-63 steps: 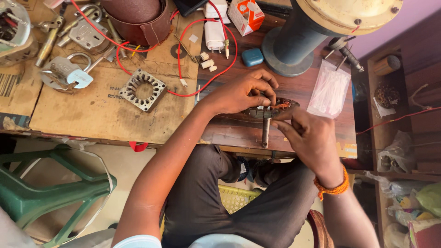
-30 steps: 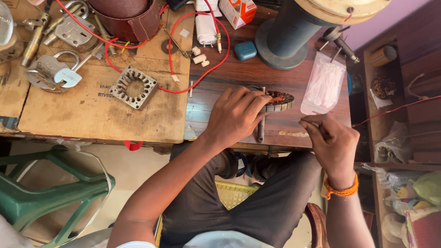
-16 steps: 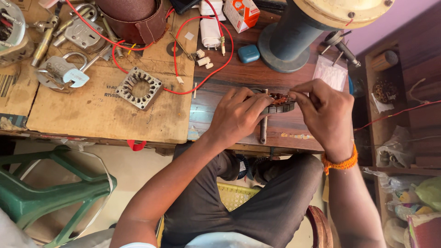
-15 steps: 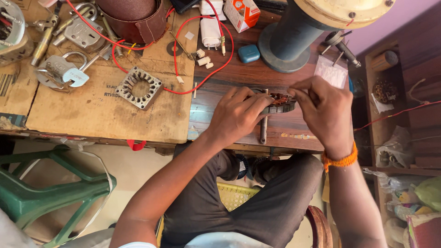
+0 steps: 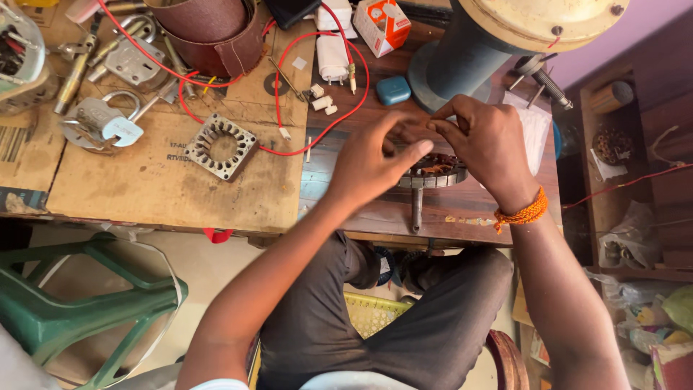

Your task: The person works at a cluttered workbench fitting copper wire coils into the slots of a circular motor armature, pressing and seating each winding by hand. They then lift the armature and align it onto a shaft passing through a square motor end plate, adjusting it into place.

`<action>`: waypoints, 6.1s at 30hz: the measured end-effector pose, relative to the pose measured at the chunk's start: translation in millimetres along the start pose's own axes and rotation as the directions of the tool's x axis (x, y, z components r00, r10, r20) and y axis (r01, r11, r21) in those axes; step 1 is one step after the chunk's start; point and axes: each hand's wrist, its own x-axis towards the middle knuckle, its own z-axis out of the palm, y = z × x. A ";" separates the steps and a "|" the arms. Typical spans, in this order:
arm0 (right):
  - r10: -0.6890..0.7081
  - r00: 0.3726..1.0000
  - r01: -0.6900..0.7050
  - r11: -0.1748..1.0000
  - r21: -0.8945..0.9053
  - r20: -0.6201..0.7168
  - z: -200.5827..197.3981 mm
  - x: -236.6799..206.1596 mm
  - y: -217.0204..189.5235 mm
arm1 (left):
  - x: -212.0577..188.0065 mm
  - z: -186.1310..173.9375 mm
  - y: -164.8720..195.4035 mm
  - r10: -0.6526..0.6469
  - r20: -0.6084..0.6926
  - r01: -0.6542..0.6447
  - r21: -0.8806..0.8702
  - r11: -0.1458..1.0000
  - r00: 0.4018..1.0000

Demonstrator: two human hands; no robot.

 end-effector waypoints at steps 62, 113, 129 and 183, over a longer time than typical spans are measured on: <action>0.229 0.973 -0.231 0.960 0.159 0.032 -8.3 -16.6 -10.7 | -31.8 5.0 -1.2 0.604 0.134 -0.570 0.536 0.623 0.786; 0.316 0.932 -0.290 0.944 0.159 -0.176 -30.5 -120.3 -41.9 | -30.3 1.1 -3.6 0.513 0.099 -0.497 0.458 0.737 0.852; 0.222 0.975 -0.217 0.959 0.185 -0.009 -3.1 -16.1 -12.6 | -30.7 -8.3 0.2 0.401 0.044 -0.393 0.316 0.864 0.915; 0.448 0.885 -0.420 0.886 0.197 -0.129 33.0 -152.1 -23.8 | -27.8 -1.1 -16.5 0.552 0.140 -0.540 0.496 0.680 0.822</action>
